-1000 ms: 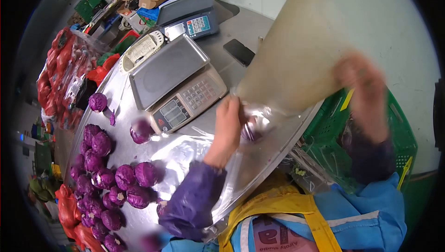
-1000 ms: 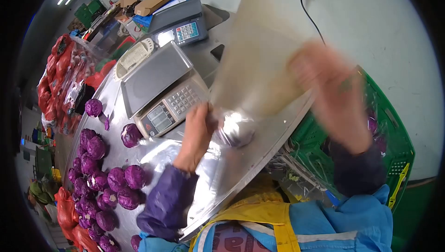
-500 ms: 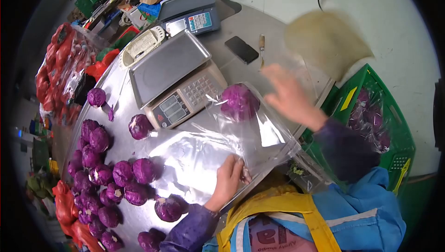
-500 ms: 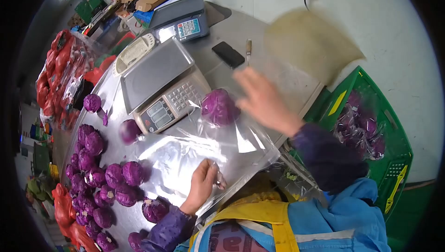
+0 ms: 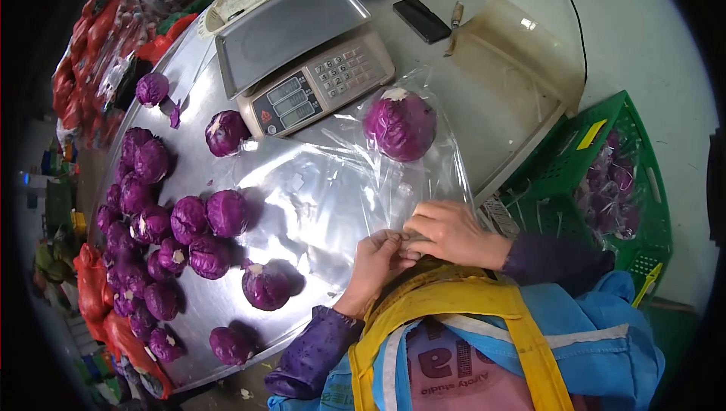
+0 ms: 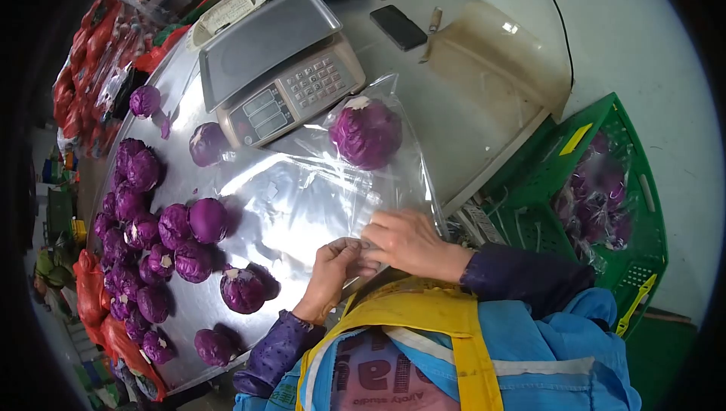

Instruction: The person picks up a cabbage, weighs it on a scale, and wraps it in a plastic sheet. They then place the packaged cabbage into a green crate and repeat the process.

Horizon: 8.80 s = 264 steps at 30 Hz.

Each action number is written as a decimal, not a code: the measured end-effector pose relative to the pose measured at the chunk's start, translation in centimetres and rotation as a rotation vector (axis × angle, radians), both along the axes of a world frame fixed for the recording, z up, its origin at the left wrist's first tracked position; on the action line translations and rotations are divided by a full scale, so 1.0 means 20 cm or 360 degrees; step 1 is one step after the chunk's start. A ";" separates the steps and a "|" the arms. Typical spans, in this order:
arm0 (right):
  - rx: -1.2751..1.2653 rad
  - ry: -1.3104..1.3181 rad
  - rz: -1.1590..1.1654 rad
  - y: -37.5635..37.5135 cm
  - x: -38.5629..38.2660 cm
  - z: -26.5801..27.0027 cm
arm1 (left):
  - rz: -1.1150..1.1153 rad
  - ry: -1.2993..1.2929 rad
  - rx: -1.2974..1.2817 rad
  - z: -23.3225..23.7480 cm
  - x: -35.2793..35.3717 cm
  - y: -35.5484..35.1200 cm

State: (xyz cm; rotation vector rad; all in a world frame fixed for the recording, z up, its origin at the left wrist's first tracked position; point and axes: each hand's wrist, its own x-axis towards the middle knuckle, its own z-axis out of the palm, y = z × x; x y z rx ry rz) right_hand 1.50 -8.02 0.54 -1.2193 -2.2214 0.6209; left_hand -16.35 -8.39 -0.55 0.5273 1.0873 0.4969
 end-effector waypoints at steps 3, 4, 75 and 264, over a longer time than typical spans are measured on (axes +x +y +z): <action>0.0004 0.0004 0.0006 -0.01 -0.03 -0.01 | -0.0081 0.0025 0.0071 0.03 0.02 0.02; 0.0007 0.0001 -0.0008 -0.01 -0.04 -0.01 | -0.0078 0.0053 0.0102 0.03 0.03 0.01; 0.0408 -0.0476 0.0354 0.04 0.26 -0.37 | -0.0169 0.0254 0.0542 0.14 -0.15 0.23; -0.0072 -0.1319 -0.0643 0.41 1.37 -0.21 | 0.2420 0.0409 0.0191 -0.23 -2.96 -0.34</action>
